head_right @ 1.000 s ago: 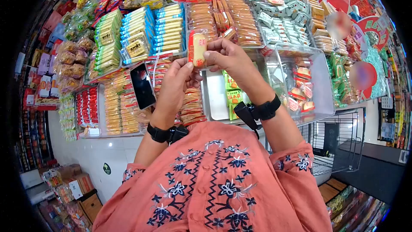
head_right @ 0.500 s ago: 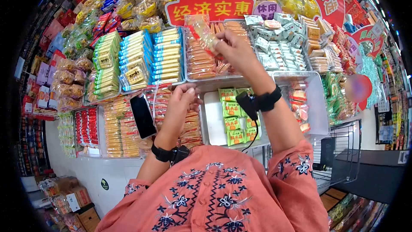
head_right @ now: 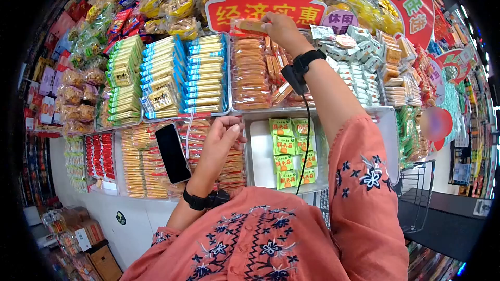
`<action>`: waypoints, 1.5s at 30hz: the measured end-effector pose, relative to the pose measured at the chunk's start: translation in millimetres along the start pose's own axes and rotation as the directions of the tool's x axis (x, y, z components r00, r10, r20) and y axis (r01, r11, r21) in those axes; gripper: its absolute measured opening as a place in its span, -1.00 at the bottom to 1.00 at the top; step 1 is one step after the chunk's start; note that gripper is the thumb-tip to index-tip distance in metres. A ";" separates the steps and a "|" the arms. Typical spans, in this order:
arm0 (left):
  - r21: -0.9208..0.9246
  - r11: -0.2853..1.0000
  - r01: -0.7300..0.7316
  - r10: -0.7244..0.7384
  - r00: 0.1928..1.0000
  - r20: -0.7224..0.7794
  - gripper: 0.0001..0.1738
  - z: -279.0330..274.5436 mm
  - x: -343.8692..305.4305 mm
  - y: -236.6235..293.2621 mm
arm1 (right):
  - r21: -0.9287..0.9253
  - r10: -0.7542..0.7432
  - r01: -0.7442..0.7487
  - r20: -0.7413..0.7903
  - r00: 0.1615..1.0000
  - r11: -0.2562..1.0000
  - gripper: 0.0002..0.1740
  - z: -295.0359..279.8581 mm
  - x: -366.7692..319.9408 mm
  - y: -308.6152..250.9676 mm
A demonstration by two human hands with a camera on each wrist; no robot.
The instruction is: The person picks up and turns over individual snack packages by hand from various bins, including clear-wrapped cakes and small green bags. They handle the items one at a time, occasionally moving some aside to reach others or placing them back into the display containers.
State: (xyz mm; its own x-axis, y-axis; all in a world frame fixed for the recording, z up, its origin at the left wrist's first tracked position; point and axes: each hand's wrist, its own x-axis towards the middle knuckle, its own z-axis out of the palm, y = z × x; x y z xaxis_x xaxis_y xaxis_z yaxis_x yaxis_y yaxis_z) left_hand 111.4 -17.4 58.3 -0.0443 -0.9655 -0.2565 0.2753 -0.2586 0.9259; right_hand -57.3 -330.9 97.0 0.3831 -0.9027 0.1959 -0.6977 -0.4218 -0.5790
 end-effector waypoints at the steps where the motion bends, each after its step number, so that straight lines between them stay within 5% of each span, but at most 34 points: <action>1: -0.003 1.000 0.005 -0.005 1.000 -0.010 -0.65 -1.6 0.2 -1.8 | -0.046 -0.016 0.016 0.006 1.000 0.999 -0.69 3.6 3.2 0.6; 11: -0.016 1.000 0.016 -0.016 0.999 -0.029 -0.65 -5.0 7.8 -4.7 | -0.011 -0.093 0.094 0.062 0.994 0.995 -0.76 36.5 19.6 11.8; 22: -0.020 1.000 0.008 -0.009 0.999 -0.050 -0.66 -3.3 12.5 -9.1 | -0.095 -0.088 0.078 -0.113 0.990 0.992 -0.61 51.6 21.8 27.7; 32: -0.018 1.000 0.021 -0.022 0.999 -0.033 -0.70 -3.6 12.3 -10.8 | -0.097 0.003 -0.011 -0.082 0.997 0.995 -0.57 55.8 17.1 16.4; 45: 0.060 0.998 0.036 -0.037 0.999 0.021 -0.69 -4.6 5.8 -7.4 | -0.157 -0.142 0.104 -0.254 0.957 0.982 -0.66 56.2 7.9 17.6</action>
State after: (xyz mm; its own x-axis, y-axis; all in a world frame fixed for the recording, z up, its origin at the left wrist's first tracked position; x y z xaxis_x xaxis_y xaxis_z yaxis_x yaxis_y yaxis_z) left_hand 113.5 -21.0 48.6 -0.0748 -0.9557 -0.2846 0.2151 -0.2941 0.9312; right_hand -32.6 -340.7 43.9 0.3117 -0.8252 0.4711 -0.7406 -0.5216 -0.4237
